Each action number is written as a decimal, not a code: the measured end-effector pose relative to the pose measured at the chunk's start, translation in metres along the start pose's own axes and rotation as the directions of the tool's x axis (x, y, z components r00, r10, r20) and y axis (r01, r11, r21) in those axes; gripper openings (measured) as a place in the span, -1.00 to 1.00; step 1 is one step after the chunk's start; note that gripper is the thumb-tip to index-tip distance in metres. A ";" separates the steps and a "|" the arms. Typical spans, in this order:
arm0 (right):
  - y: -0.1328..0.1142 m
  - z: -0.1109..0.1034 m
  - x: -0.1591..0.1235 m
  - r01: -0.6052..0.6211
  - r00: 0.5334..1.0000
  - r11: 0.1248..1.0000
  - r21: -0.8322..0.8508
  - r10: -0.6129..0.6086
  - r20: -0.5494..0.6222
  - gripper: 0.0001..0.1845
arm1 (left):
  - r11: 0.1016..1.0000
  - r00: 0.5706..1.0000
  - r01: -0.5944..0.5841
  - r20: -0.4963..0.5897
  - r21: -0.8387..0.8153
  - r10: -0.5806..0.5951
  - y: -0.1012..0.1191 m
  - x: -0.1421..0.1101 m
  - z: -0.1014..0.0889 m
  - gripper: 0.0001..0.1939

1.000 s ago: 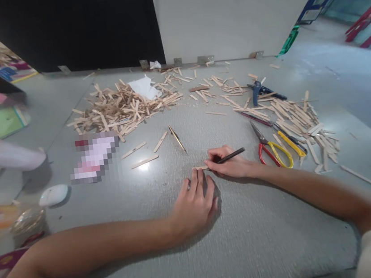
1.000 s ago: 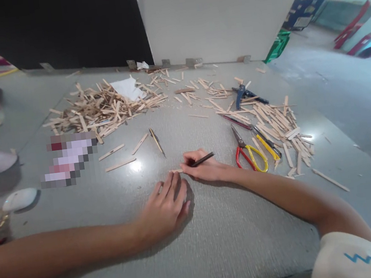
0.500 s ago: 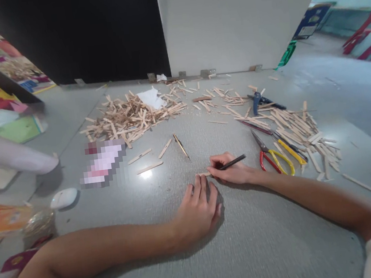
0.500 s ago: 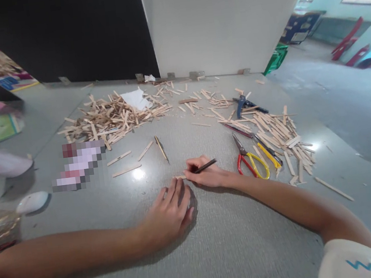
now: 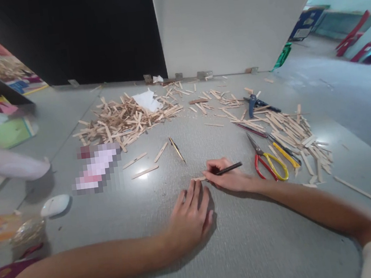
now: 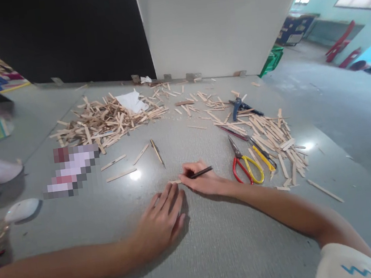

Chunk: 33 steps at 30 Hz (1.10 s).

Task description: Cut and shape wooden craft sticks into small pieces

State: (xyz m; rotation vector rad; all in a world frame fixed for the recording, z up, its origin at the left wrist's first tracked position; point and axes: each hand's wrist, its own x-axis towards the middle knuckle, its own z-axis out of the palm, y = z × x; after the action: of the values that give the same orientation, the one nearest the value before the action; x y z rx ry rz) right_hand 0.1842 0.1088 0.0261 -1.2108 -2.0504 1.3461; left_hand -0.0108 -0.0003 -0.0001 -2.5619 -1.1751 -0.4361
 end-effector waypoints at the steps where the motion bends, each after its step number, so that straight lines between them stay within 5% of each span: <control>1: -0.001 0.001 -0.002 -0.013 1.000 1.000 0.015 0.013 -0.008 -0.60 | 1.000 1.000 0.009 0.002 -0.009 -0.009 0.000 -0.001 -0.001 -0.50; 11: 0.000 0.008 -0.006 -0.031 0.995 0.994 0.105 0.041 -0.089 -0.58 | 0.995 0.998 0.035 0.061 -0.090 -0.030 -0.002 -0.005 -0.004 -0.48; 19: 0.006 0.008 -0.011 0.129 0.938 0.987 -0.094 -0.153 -0.310 -0.78 | 0.999 0.999 -0.009 0.045 -0.045 0.011 -0.004 0.002 -0.006 -0.51; 33: 0.015 0.010 -0.009 0.153 0.893 0.938 -0.312 -0.266 -0.363 -0.76 | 0.998 0.999 0.042 -0.019 -0.038 -0.042 -0.002 -0.003 -0.003 -0.50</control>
State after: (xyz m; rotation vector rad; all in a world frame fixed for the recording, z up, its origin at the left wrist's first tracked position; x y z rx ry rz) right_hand 0.1884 0.0983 0.0092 -1.2095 -2.0337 0.6569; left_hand -0.0145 -0.0019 0.0015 -2.5625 -1.2273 -0.4959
